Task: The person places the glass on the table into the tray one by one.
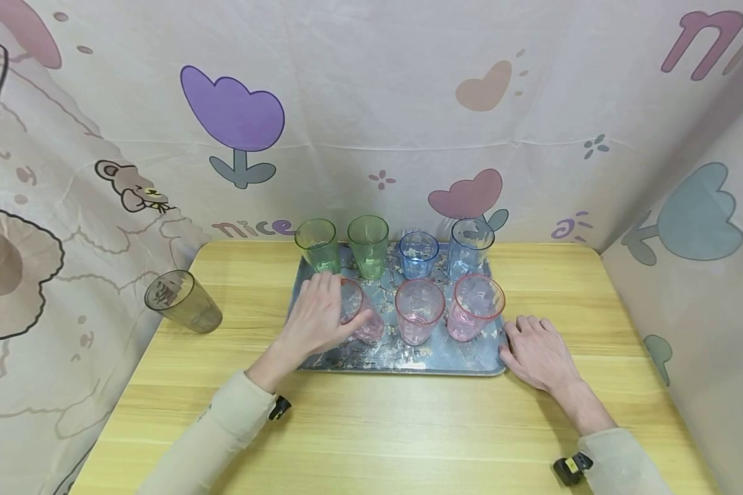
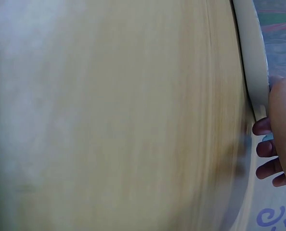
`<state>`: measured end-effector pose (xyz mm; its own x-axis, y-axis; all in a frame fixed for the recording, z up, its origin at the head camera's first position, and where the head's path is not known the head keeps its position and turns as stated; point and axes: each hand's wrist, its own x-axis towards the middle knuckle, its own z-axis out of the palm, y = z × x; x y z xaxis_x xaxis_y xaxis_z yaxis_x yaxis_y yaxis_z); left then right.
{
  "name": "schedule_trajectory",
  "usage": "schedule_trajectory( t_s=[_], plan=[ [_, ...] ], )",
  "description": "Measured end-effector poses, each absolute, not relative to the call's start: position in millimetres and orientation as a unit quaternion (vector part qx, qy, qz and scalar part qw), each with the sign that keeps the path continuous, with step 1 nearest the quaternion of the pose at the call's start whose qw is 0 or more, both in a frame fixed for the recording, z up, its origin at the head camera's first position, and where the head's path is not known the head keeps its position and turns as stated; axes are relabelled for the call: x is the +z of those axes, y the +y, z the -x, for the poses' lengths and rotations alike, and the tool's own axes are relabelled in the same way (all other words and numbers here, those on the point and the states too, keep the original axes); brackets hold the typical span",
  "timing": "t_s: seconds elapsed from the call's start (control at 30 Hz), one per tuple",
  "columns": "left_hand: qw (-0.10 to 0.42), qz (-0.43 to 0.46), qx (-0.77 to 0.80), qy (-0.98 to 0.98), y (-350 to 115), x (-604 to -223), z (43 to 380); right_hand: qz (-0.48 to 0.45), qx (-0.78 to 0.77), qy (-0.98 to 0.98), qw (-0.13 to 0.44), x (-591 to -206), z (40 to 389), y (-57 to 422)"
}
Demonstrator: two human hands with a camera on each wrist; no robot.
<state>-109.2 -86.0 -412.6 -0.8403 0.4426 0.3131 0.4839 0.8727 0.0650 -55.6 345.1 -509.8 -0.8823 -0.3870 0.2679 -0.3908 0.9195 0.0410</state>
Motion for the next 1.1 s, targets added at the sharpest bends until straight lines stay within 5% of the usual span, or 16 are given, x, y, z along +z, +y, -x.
schedule_trajectory(
  t_s=[1.1],
  plan=[
    [0.139, 0.295, -0.025, -0.945, -68.7, -405.1, 117.2, -0.202, 0.009, -0.969, 0.141, -509.1, 55.8, 344.9]
  ],
)
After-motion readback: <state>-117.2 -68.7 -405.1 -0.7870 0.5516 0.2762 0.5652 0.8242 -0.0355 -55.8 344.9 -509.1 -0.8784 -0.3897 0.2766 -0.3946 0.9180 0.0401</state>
